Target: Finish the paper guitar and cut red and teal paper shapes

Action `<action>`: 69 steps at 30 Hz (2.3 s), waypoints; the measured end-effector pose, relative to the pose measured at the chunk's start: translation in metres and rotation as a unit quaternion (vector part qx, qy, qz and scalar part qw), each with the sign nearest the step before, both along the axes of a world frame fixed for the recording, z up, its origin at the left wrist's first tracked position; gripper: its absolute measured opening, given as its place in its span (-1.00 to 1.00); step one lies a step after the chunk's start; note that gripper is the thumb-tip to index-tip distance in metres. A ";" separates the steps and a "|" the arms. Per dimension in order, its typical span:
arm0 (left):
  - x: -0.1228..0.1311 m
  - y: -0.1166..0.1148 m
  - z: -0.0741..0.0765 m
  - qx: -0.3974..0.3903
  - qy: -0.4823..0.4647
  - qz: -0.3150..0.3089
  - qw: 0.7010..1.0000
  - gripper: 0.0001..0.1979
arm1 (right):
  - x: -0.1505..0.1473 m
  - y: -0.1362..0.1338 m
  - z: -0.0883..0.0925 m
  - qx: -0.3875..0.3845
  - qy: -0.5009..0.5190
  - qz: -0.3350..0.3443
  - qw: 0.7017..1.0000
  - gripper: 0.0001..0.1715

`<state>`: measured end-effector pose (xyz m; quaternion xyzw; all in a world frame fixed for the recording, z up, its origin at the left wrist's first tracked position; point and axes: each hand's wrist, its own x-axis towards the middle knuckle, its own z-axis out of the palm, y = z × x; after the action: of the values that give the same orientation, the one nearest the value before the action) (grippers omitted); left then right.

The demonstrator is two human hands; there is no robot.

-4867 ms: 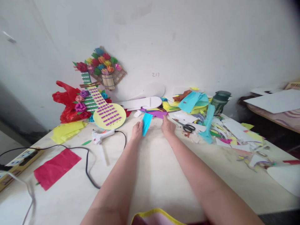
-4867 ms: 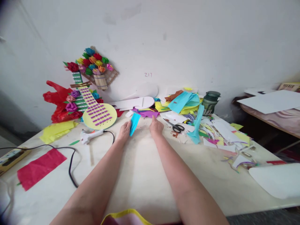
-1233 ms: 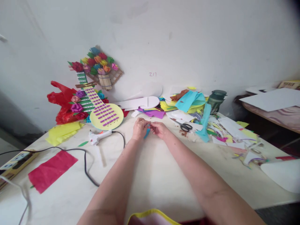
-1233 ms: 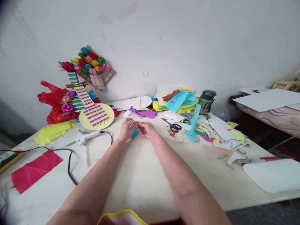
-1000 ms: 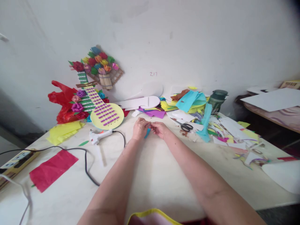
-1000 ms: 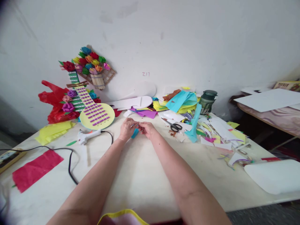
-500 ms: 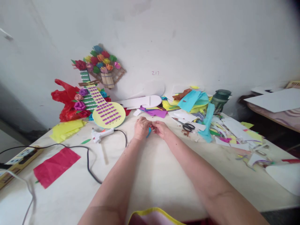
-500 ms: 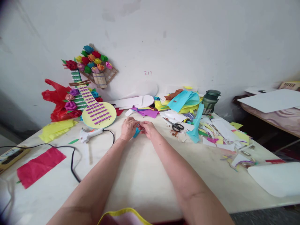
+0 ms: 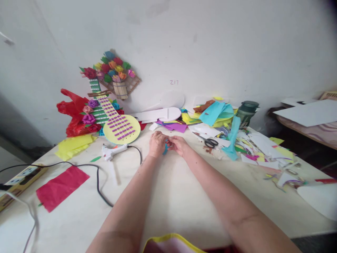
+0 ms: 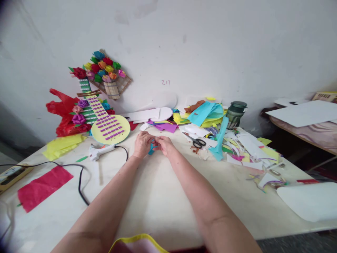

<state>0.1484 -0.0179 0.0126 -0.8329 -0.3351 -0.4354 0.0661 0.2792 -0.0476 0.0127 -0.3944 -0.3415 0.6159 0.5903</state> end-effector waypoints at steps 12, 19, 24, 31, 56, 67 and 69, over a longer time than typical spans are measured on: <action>-0.006 0.009 -0.009 -0.095 -0.160 0.017 0.982 -0.81 | 0.006 -0.006 0.014 0.020 -0.046 0.011 0.999 -0.96; 0.003 0.004 -0.009 -0.188 -0.167 -0.018 0.968 -0.80 | 0.012 -0.004 0.013 0.017 -0.022 -0.033 0.999 -0.93; 0.008 0.004 -0.009 -0.209 -0.138 -0.032 0.968 -0.75 | 0.009 0.000 0.007 0.041 -0.035 -0.053 0.997 -0.89; 0.013 -0.003 0.000 -0.241 -0.141 -0.020 0.960 -0.68 | 0.009 0.004 0.004 0.071 -0.051 -0.102 0.991 -0.75; -0.007 0.016 -0.014 -0.341 -0.424 0.106 0.833 -0.72 | 0.016 0.015 -0.014 0.018 -0.652 -0.150 0.743 -0.62; -0.014 0.023 -0.026 -0.363 -0.571 -0.001 0.736 -0.61 | 0.009 0.005 -0.024 0.083 -0.803 0.047 0.588 -0.36; -0.014 0.020 -0.024 -0.373 -0.563 0.014 0.737 -0.63 | 0.032 0.009 -0.022 -0.008 -0.819 -0.020 0.574 -0.32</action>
<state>0.1340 0.0018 -0.0117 -0.3891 -0.4582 -0.6641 -0.4445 0.3114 -0.0390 -0.0097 -0.7421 -0.6665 0.0214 0.0687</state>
